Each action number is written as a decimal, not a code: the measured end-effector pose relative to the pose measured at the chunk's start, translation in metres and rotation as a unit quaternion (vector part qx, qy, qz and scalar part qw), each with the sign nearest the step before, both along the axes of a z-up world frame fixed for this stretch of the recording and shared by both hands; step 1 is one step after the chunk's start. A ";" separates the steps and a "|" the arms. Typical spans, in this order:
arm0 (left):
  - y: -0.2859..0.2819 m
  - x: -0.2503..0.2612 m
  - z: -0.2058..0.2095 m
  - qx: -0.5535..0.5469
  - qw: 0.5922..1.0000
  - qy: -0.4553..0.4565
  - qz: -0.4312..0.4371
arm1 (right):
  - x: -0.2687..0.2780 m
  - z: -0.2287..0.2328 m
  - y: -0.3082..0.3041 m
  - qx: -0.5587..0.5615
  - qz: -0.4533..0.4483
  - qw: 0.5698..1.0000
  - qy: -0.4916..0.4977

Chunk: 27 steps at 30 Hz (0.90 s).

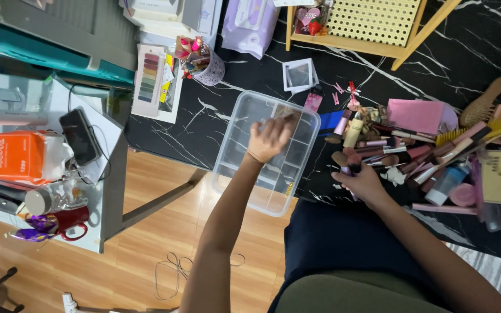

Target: The person sorts various cosmetic items on a cluttered table, picking up makeup brushes, palettes, and small containers and placing them into a clear plastic organizer. The person repeatedly moves items between the table and the organizer, adjusting placement throughout the clip.

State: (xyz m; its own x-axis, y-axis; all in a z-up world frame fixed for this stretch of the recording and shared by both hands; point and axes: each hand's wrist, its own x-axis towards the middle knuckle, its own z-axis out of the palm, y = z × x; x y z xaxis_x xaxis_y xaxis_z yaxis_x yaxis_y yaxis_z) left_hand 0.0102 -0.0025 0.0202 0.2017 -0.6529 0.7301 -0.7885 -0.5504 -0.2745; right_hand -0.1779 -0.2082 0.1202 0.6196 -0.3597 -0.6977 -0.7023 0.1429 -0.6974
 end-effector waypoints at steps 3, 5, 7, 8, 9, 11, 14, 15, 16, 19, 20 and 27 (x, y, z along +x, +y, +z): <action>0.001 -0.006 -0.021 -0.008 1.000 -0.010 -0.019 | -0.022 -0.053 -0.008 0.003 -0.001 1.000 0.000; 0.002 -0.001 -0.017 -0.001 1.000 -0.009 -0.008 | -0.025 -0.068 -0.012 0.001 0.003 1.000 0.004; 0.005 0.003 -0.017 0.004 1.000 -0.008 0.002 | -0.024 -0.070 -0.012 -0.003 0.005 1.000 0.008; 0.005 0.003 -0.020 0.005 1.000 -0.004 0.014 | -0.024 -0.064 -0.012 -0.002 0.003 1.000 0.014; 0.007 0.007 -0.022 0.008 1.000 -0.005 0.026 | -0.020 -0.059 -0.010 0.001 0.002 1.000 0.015; 0.008 0.006 -0.025 0.007 0.999 -0.005 0.034 | -0.019 -0.056 -0.010 -0.003 0.003 1.000 0.019; 0.012 0.002 -0.038 0.017 0.999 0.026 0.044 | -0.020 -0.062 -0.010 -0.003 0.006 1.000 0.027; 0.015 -0.002 -0.043 0.032 0.997 0.059 0.047 | -0.022 -0.066 -0.008 0.003 0.010 0.999 0.032; 0.016 0.002 -0.044 0.033 0.996 0.060 0.049 | -0.022 -0.064 -0.009 0.004 0.012 0.999 0.033; 0.011 0.011 -0.032 -0.064 0.960 0.202 0.185 | -0.018 -0.062 -0.010 0.002 0.006 1.000 0.026; 0.005 0.006 -0.020 -0.089 0.931 0.295 0.193 | -0.020 -0.064 -0.011 0.002 0.007 1.000 0.029; -0.017 -0.007 -0.037 -0.103 0.828 0.445 0.327 | -0.005 -0.026 -0.002 0.003 0.010 1.000 0.023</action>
State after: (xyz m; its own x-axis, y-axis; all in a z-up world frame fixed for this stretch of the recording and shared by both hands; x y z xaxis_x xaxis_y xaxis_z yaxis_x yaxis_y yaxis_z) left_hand 0.0028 -0.0196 -0.0169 0.9800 -0.0727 0.1851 -0.1438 -0.9019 0.4074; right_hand -0.1829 -0.2105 0.0942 0.5933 -0.3437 -0.7280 -0.7368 0.1326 -0.6630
